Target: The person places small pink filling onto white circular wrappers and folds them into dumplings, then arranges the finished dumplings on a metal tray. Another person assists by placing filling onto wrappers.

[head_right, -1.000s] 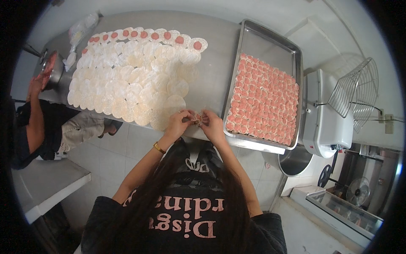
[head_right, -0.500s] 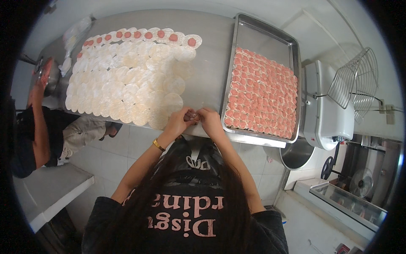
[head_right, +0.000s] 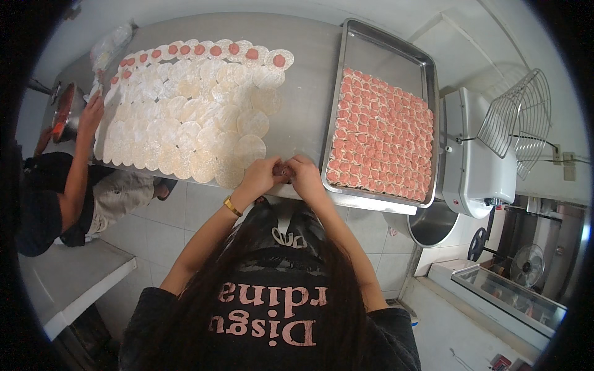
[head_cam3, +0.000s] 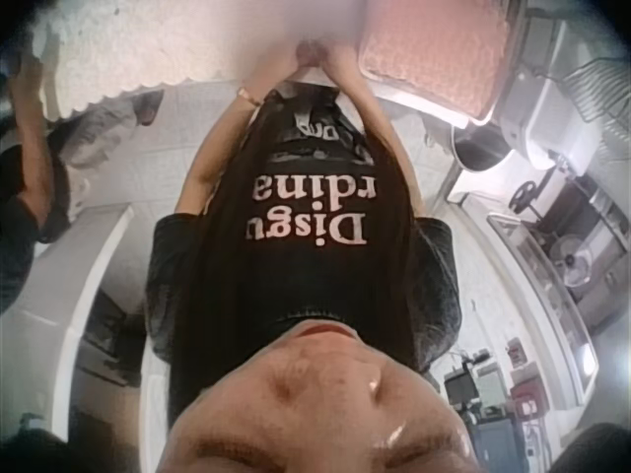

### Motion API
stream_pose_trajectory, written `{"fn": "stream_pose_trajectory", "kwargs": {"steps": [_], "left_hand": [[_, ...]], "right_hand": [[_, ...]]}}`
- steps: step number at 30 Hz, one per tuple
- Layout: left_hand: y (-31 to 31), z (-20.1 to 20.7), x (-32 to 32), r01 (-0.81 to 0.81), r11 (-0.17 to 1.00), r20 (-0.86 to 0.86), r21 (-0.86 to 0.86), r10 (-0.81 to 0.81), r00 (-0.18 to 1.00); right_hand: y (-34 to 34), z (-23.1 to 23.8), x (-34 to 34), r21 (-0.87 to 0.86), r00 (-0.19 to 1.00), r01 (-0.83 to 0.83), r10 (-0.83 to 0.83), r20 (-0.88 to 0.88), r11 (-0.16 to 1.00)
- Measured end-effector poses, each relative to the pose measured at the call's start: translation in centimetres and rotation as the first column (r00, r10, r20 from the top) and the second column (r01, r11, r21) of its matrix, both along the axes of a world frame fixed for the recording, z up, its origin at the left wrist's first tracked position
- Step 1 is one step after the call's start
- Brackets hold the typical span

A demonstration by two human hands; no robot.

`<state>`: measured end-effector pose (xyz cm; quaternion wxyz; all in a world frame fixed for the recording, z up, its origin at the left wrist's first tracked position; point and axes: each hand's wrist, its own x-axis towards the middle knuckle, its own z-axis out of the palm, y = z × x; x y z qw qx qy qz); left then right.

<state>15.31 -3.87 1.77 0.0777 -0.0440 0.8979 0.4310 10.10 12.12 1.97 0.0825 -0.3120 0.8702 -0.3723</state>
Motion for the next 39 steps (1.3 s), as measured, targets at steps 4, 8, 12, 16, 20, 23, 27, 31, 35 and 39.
{"fn": "stream_pose_trajectory", "kwargs": {"steps": [4, 8, 12, 16, 20, 23, 27, 31, 35, 39], "left_hand": [[-0.1, -0.2, 0.2, -0.052, 0.988, -0.061, 0.143, 0.061, 0.996], [0.2, -0.4, 0.2, -0.007, 0.989, -0.095, 0.147, 0.021, 0.995], [0.4, -0.2, 0.5, -0.016, 0.995, -0.074, 0.098, 0.024, 0.997], [0.6, -0.2, 0.6, -0.01, 0.999, -0.086, 0.045, 0.014, 0.996], [0.7, -0.4, 0.4, -0.008, 1.0, -0.078, 0.026, 0.01, 0.997], [0.7, -0.4, 0.5, -0.048, 0.999, -0.253, 0.009, 0.048, 0.966], [0.6, -0.5, 0.2, -0.004, 0.993, -0.209, 0.115, 0.028, 0.978], [0.3, -1.1, -0.1, 0.02, 0.991, -0.226, 0.135, 0.011, 0.974], [-0.1, -1.5, 0.0, 0.019, 0.981, -0.218, 0.194, 0.024, 0.976], [-0.7, -0.3, 0.5, -0.068, 0.982, -0.128, 0.175, 0.091, 0.988]], "right_hand": [[0.2, 0.3, 0.2, 0.021, 0.999, 0.033, -0.032, -0.011, 0.999], [0.0, 0.3, 0.5, 0.027, 0.998, 0.044, -0.045, 0.033, 0.999], [0.2, 0.4, 0.8, -0.014, 0.998, 0.06, -0.06, 0.011, 0.998], [0.4, 0.2, 0.9, 0.033, 0.997, 0.077, -0.077, 0.005, 0.996], [0.5, 0.1, 0.8, -0.083, 0.995, 0.08, -0.075, 0.068, 0.993], [0.6, 0.1, 1.0, -0.023, 0.989, 0.104, -0.106, -0.099, 0.994], [0.6, 0.1, 0.9, 0.027, 0.992, 0.068, -0.07, 0.108, 0.997], [0.7, -0.1, 0.9, -0.005, 0.996, 0.066, -0.066, 0.053, 0.998], [0.3, -0.4, 1.2, 0.052, 0.997, -0.025, 0.029, -0.076, 0.998], [0.7, 0.0, 0.2, 0.036, 0.998, -0.059, 0.059, 0.002, 0.998]]}}
